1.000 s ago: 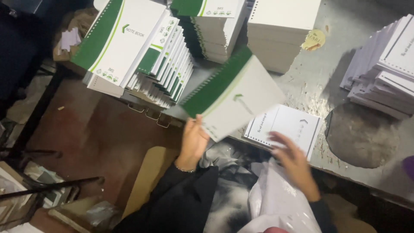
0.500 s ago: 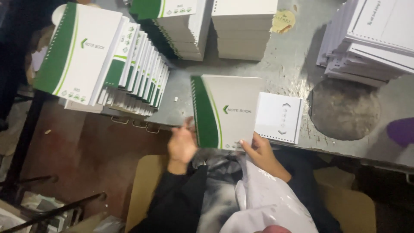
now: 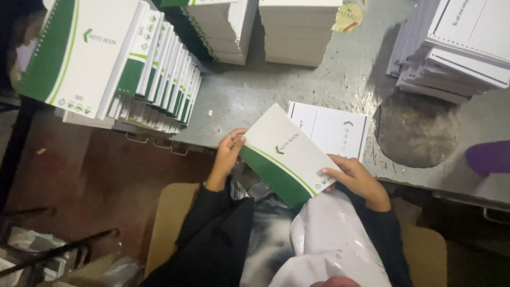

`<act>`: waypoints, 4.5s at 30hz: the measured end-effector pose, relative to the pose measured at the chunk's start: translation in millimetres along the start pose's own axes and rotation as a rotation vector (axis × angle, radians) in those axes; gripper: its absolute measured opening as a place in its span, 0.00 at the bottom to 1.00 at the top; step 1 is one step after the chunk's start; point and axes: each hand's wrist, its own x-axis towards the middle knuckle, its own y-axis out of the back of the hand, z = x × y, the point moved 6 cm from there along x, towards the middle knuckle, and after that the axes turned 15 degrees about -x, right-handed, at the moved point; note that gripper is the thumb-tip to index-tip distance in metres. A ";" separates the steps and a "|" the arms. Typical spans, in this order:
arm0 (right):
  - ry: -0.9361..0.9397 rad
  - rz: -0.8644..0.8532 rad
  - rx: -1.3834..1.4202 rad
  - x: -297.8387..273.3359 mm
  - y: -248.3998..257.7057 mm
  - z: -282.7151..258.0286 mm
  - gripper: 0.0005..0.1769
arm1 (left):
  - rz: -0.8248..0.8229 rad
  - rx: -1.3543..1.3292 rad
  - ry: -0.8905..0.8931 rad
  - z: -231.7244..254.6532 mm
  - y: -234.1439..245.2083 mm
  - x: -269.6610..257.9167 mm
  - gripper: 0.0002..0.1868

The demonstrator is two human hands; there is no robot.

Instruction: The person repeatedly picks up a notebook cover and a stack of loose pages, aligns them, and places the assembled notebook onto a growing stack on the table. The person handles multiple notebooks one at a time, flipping them over and stacking them in a pile.

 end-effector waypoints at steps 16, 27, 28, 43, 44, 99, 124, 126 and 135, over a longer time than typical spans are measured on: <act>-0.160 0.509 0.145 0.0 -19.4 36.6 0.29 | 0.180 0.232 -0.111 79.2 -58.5 -31.5 0.23; -0.177 0.950 -0.093 -41.8 26.7 99.8 0.23 | 0.087 0.485 -0.353 45.8 -128.2 10.1 0.20; -0.181 0.949 -0.089 -43.0 26.7 100.0 0.23 | 0.085 0.489 -0.349 40.2 -127.3 12.1 0.20; -0.226 0.911 -0.488 -35.3 28.6 90.4 0.22 | 0.068 0.649 -0.396 35.8 -131.7 7.8 0.23; -0.210 0.910 -0.490 -34.6 28.5 89.6 0.22 | 0.058 0.648 -0.386 35.4 -131.8 8.6 0.23; -0.215 0.892 -0.518 -30.2 25.2 79.2 0.20 | 0.003 0.628 -0.298 32.4 -128.8 15.4 0.20; -0.185 0.896 -0.489 -31.5 27.2 72.7 0.20 | 0.003 0.612 -0.236 37.7 -130.7 15.1 0.21; -0.191 0.889 -0.485 -31.4 27.3 74.4 0.20 | 0.005 0.612 -0.241 35.8 -130.2 14.8 0.20; -0.256 0.885 -0.295 -54.0 18.5 47.0 0.24 | 0.064 0.294 0.009 73.8 -129.2 -17.6 0.33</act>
